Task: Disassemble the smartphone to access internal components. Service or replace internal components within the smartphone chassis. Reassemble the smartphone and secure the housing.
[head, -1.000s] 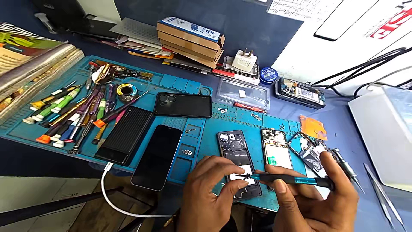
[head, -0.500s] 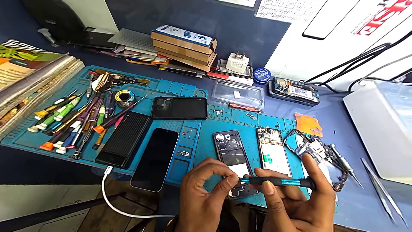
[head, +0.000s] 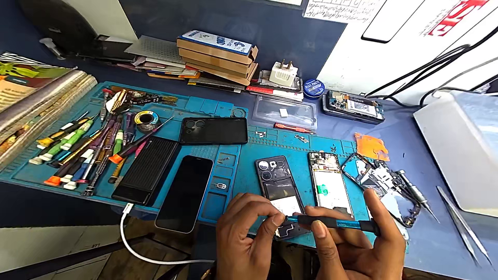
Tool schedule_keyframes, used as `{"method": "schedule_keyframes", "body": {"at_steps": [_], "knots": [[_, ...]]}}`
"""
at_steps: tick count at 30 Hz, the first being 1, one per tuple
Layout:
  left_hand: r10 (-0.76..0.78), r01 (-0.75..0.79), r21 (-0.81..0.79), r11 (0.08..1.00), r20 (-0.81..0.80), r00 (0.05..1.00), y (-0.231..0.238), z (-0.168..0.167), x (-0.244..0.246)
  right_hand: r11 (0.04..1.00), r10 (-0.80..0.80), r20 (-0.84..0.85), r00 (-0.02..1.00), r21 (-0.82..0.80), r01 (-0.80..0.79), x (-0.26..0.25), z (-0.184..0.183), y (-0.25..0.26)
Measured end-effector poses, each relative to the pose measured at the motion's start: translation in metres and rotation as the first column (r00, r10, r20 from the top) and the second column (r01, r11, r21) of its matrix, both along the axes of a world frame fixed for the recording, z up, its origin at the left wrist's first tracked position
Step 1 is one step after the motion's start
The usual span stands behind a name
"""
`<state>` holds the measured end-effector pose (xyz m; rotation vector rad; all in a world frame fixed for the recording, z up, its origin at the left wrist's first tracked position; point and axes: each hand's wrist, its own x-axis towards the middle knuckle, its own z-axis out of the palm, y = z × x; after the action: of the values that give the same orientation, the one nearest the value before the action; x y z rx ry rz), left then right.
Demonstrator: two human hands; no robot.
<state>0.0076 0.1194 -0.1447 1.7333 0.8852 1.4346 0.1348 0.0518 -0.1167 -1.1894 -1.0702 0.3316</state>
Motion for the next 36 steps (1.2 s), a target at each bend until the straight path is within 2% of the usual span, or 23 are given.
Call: {"method": "schedule_keyframes", "body": {"at_steps": [4,8,9,11,13,15,19,29,34,36], "knots": [[0.068,-0.057,0.098,0.994,-0.109,0.992,0.0,-0.001,-0.002,1.0,-0.016,0.036,0.999,0.015,0.016,-0.002,-0.002,-0.001],[0.0,0.0,-0.032,0.999,-0.018,1.0,0.005,0.002,-0.005,0.998,-0.06,0.068,0.996,0.018,0.059,0.0,-0.004,0.0],[0.025,-0.026,-0.026,0.999,-0.062,0.998,0.008,0.003,-0.008,0.997,-0.07,0.071,0.995,0.012,0.07,0.002,-0.004,0.0],[0.116,-0.104,0.056,0.993,-0.318,0.941,0.017,0.0,-0.017,0.997,-0.081,0.067,0.994,-0.006,0.082,0.007,-0.004,-0.001],[0.186,-0.129,0.138,0.982,-0.569,0.801,0.026,-0.005,-0.025,0.995,-0.093,0.048,0.994,-0.02,0.094,0.009,-0.004,-0.003],[0.206,-0.13,0.163,0.978,-0.671,0.713,0.03,-0.011,-0.029,0.994,-0.105,0.034,0.994,-0.025,0.106,0.01,-0.005,-0.003],[0.196,-0.128,0.149,0.98,-0.704,0.682,0.03,-0.015,-0.029,0.994,-0.103,0.024,0.994,-0.023,0.104,0.012,-0.009,-0.005],[0.154,-0.141,0.076,0.987,-0.702,0.696,0.038,-0.009,-0.03,0.988,-0.156,0.016,0.988,-0.021,0.156,0.016,-0.011,-0.01],[0.162,-0.159,0.078,0.984,-0.758,0.632,0.042,-0.006,-0.031,0.985,-0.169,0.013,0.986,-0.027,0.169,0.016,-0.012,-0.012],[0.158,-0.169,0.06,0.984,-0.737,0.657,0.042,-0.004,-0.032,0.986,-0.165,0.003,0.986,-0.021,0.165,0.016,-0.012,-0.013]]}}
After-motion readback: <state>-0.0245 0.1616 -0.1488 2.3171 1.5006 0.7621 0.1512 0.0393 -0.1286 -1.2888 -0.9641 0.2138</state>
